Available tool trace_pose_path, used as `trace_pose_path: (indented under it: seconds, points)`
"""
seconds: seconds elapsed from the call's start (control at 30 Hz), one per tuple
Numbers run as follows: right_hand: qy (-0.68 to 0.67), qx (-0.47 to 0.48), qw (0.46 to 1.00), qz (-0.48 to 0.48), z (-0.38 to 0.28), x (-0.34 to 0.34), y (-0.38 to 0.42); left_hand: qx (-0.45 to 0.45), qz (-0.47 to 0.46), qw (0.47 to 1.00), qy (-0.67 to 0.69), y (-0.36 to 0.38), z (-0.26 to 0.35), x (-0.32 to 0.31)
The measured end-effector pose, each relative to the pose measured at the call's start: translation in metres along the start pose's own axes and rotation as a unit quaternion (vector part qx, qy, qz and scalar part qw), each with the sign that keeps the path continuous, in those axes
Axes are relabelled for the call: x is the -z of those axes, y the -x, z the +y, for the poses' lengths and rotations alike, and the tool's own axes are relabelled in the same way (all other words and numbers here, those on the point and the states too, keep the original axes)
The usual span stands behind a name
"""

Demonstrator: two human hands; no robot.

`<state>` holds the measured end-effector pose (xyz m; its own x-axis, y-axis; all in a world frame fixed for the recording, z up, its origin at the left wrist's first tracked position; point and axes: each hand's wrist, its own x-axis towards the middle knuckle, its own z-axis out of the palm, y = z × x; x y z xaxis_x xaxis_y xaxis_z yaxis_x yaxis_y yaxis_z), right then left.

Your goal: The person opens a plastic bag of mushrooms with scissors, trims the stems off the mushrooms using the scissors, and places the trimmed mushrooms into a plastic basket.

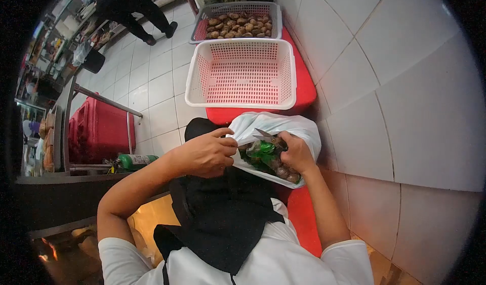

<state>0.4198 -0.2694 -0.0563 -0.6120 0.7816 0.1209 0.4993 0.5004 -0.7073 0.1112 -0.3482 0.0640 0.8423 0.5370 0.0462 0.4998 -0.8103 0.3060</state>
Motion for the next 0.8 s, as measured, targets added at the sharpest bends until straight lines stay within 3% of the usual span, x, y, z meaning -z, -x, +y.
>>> trace_pose_path:
  seconds: [0.3,0.4,0.5,0.73,0.8]
  points:
    - [-0.003,0.025,1.0,-0.002,0.009,-0.002,-0.003,0.024,-0.071,0.997,-0.003,0.031,0.014,0.016]
    - [-0.001,0.028,1.0,0.007,0.013,0.0,-0.003,0.023,-0.013,1.0,-0.002,0.043,0.009,0.012]
    - [-0.018,0.026,0.999,0.025,0.011,0.0,-0.005,0.082,-0.008,0.996,0.021,0.038,0.004,0.008]
    - [-0.066,-0.04,0.997,0.021,-0.043,0.01,-0.02,0.267,0.191,0.944,-0.014,-0.009,0.008,-0.034]
    - [-0.096,-0.052,0.994,0.019,-0.033,0.005,-0.012,0.26,0.292,0.92,-0.032,-0.028,0.019,-0.045]
